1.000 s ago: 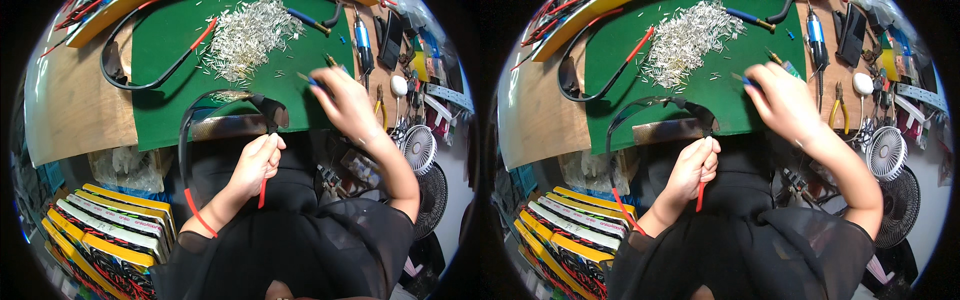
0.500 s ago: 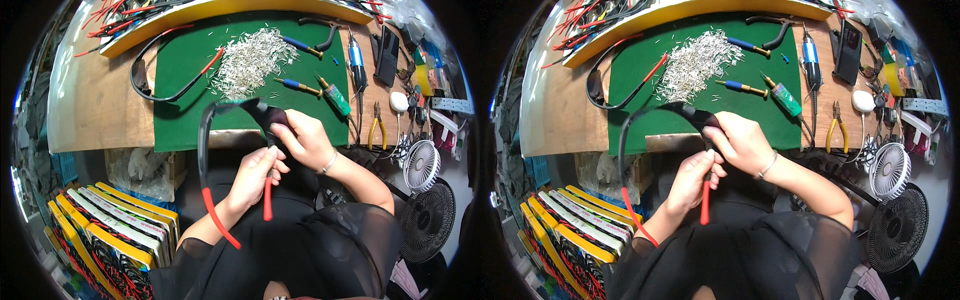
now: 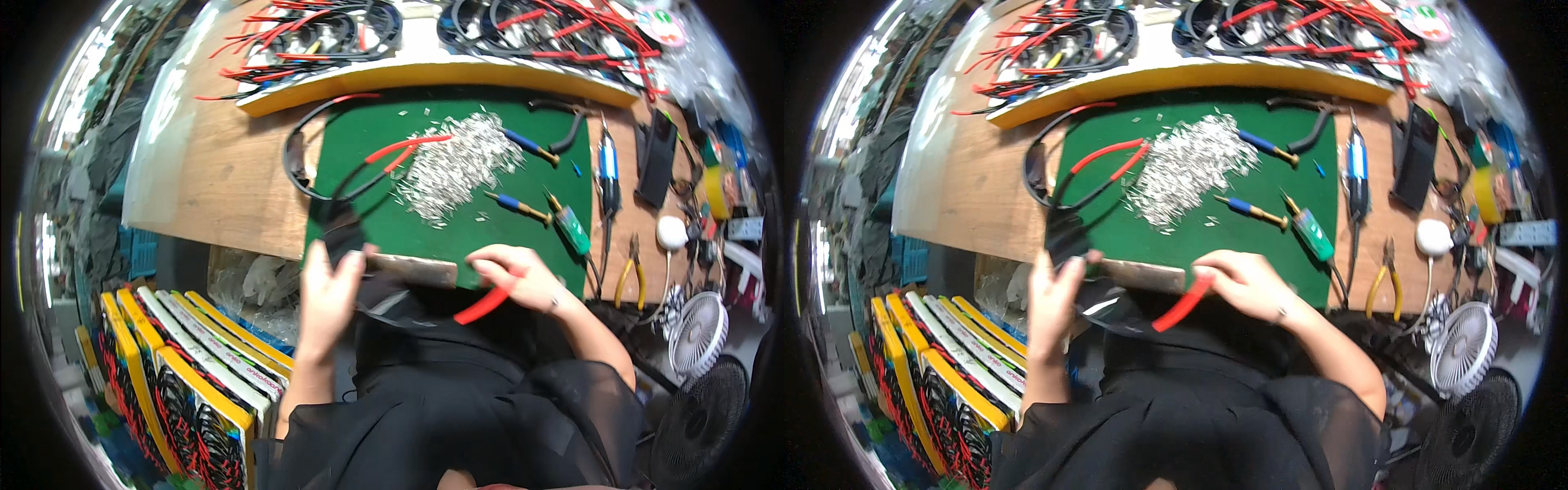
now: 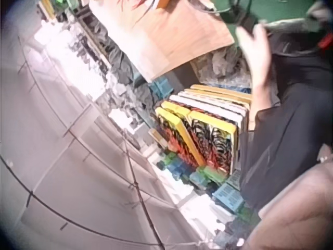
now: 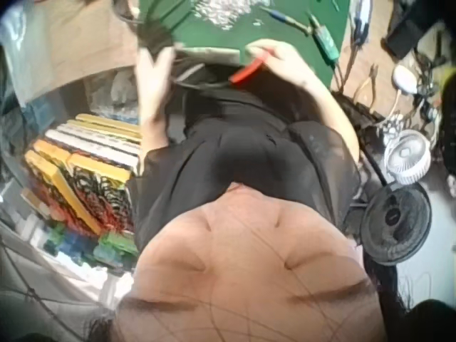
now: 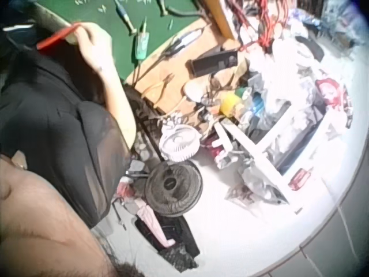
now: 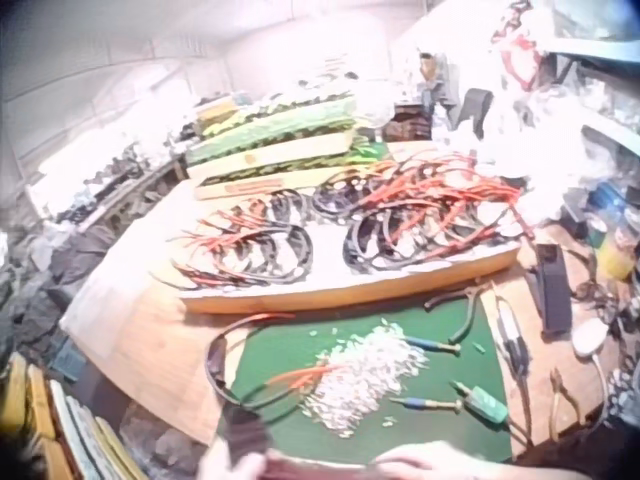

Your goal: The person assembles sunglasses by inserting small metal pins into the frame arms using a blue-handled tool. They repeatedly pick up sunglasses from a tray, insert pins into both arms, and place the finished units back into the tray.

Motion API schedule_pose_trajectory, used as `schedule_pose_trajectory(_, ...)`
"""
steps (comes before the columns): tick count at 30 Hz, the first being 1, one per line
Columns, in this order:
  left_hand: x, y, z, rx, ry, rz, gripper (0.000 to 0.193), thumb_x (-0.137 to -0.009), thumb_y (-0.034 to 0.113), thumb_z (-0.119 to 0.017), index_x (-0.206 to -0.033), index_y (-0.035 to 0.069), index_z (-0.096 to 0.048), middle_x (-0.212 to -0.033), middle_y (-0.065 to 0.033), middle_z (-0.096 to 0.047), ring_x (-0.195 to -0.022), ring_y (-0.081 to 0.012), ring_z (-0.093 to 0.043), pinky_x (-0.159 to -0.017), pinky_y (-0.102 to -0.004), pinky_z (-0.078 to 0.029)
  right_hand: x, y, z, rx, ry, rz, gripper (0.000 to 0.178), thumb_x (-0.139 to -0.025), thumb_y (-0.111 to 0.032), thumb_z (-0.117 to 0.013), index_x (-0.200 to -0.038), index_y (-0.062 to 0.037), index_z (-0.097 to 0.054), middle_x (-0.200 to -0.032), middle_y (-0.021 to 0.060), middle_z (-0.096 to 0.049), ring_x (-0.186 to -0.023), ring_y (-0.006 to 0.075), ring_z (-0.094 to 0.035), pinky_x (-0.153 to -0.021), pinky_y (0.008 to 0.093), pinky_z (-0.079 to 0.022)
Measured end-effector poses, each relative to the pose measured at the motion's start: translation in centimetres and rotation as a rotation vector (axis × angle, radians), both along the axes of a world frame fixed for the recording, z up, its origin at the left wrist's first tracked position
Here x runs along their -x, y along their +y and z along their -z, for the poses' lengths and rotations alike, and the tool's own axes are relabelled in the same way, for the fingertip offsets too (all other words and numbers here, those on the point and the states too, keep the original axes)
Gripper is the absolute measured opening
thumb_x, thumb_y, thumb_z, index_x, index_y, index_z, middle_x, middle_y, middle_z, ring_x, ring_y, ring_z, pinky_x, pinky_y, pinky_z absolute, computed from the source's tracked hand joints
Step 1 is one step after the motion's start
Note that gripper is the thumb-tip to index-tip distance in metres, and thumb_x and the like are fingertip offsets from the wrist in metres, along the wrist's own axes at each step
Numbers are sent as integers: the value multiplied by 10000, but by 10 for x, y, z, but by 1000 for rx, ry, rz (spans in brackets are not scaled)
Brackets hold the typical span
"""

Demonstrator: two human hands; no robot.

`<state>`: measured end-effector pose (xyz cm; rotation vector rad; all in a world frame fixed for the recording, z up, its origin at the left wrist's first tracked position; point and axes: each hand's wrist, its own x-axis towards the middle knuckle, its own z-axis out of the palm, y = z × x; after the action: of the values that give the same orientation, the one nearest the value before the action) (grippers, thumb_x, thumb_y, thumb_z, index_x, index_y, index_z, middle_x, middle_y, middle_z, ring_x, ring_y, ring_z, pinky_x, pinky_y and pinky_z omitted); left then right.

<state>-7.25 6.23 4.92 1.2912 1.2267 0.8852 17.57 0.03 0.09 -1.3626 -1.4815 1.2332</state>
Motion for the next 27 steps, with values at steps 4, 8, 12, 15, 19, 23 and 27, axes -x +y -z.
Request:
schedule_pose_trajectory(4,74,48,-20,-229,365,-285,200,-850,88,-500,-1012,-28,-489,-900,-90,-587,-804,-134,-544,-717,-270,-452,-19,-13,-14,430,265,202,184,-885,-151,-523,-939,8,-598,-702,-3,-574,-588,45,-507,-527,192,-416)
schedule_pose_trajectory(8,89,107,19,-268,539,-191,157,-864,168,-512,-954,39,-507,-749,-2,-560,-516,-56,-476,-415,-198,-371,-1,-13,-2,-98,-163,207,106,-823,-82,-575,-886,-5,-613,-715,63,-603,-594,121,-565,-554,229,-447)
schedule_pose_trajectory(12,75,136,25,75,249,-67,186,-901,195,-451,-918,27,-530,-735,-11,-551,-639,-73,-490,-557,-221,-418,-4,-17,-1,-109,-99,206,84,-800,-40,-578,-866,-7,-617,-706,85,-597,-590,148,-573,-545,245,-451)
schedule_pose_trajectory(15,61,141,23,-12,367,-90,376,-854,364,-512,-921,-4,-474,-765,-110,-570,-655,-175,-540,-598,-297,-450,-5,-17,1,-183,-122,202,89,-808,-21,-552,-856,3,-622,-682,63,-585,-570,112,-562,-529,226,-445)
schedule_pose_trajectory(19,32,131,25,-305,654,-90,521,-759,362,-610,-1047,-26,-419,-914,-216,-587,-912,-310,-583,-786,-367,-445,-5,-14,-2,-295,-232,231,71,-774,-20,-589,-837,-8,-619,-666,105,-576,-554,209,-563,-505,275,-441)
schedule_pose_trajectory(23,60,141,33,-202,471,-39,378,-745,168,-587,-1033,-18,-429,-844,-119,-576,-805,-186,-566,-723,-314,-456,-1,-14,-3,-345,-231,214,62,-764,-25,-593,-820,-10,-617,-640,101,-566,-528,217,-553,-487,287,-440)
schedule_pose_trajectory(27,53,118,9,-19,124,-12,366,-753,57,-540,-1098,-15,-441,-945,-47,-534,-843,-117,-507,-772,-257,-430,-2,-14,-1,-383,-209,224,76,-753,1,-585,-818,-13,-622,-602,85,-538,-487,190,-516,-453,269,-399)
